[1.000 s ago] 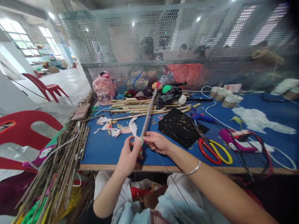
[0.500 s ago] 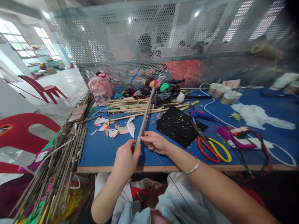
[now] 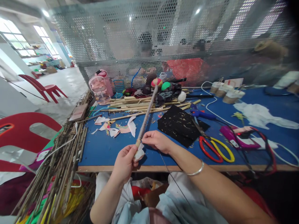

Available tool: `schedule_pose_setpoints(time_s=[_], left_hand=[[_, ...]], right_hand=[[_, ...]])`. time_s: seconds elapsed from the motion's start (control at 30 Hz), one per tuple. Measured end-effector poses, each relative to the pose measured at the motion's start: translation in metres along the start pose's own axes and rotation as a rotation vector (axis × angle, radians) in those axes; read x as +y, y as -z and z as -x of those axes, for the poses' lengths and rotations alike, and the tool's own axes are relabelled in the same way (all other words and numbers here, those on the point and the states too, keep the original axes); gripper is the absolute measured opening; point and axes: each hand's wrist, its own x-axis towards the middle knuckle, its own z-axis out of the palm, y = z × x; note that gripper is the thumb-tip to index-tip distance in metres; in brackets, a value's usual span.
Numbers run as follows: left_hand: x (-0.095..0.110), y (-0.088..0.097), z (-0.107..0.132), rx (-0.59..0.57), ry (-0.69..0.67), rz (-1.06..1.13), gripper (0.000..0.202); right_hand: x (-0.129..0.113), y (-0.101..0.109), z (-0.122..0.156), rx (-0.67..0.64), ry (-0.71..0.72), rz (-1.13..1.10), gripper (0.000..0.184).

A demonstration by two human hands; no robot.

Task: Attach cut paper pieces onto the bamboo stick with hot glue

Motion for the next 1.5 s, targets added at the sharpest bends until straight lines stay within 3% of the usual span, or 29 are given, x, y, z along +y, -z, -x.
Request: schedule_pose_setpoints(time_s=[0.2, 0.3, 0.5, 0.7, 0.9, 1.1, 1.2, 1.37, 1.43, 1.5], left_hand=[[-0.003, 0.001, -0.002, 0.061, -0.101, -0.182, 0.040], [-0.002, 0.001, -0.003, 0.081, -0.099, -0.203, 0.040], [0.004, 0.000, -0.002, 0.010, -0.079, -0.084, 0.035], [0.002, -0.003, -0.001, -0.051, -0.037, 0.059, 0.030], [-0.001, -0.006, 0.001, -0.071, 0.063, 0.249, 0.031], [0.001, -0.006, 0.000, -0.077, 0.088, 0.219, 0.031], [0.006, -0.003, 0.002, -0.048, 0.075, -0.049, 0.031], [0.021, 0.000, 0.019, 0.234, -0.326, -0.972, 0.047], [0.024, -0.003, 0.025, 0.263, -0.374, -1.221, 0.044], [0.025, -0.006, 0.025, 0.237, -0.363, -1.334, 0.035]], right_hand=[[-0.002, 0.003, 0.004, -0.080, -0.069, -0.181, 0.023], [0.000, 0.003, 0.003, -0.050, -0.081, -0.175, 0.023], [0.003, 0.002, 0.002, -0.017, -0.125, -0.146, 0.025], [0.001, 0.002, 0.003, -0.129, -0.177, -0.209, 0.024], [0.002, 0.003, 0.001, -0.142, -0.114, -0.260, 0.027], [0.003, 0.001, 0.001, -0.105, -0.068, -0.209, 0.026], [0.002, 0.001, 0.000, -0.086, -0.066, -0.209, 0.027], [0.000, 0.002, -0.001, -0.075, -0.072, -0.215, 0.027], [0.000, 0.001, -0.001, -0.072, -0.072, -0.217, 0.028], [0.000, 0.000, -0.002, -0.061, -0.072, -0.214, 0.029]])
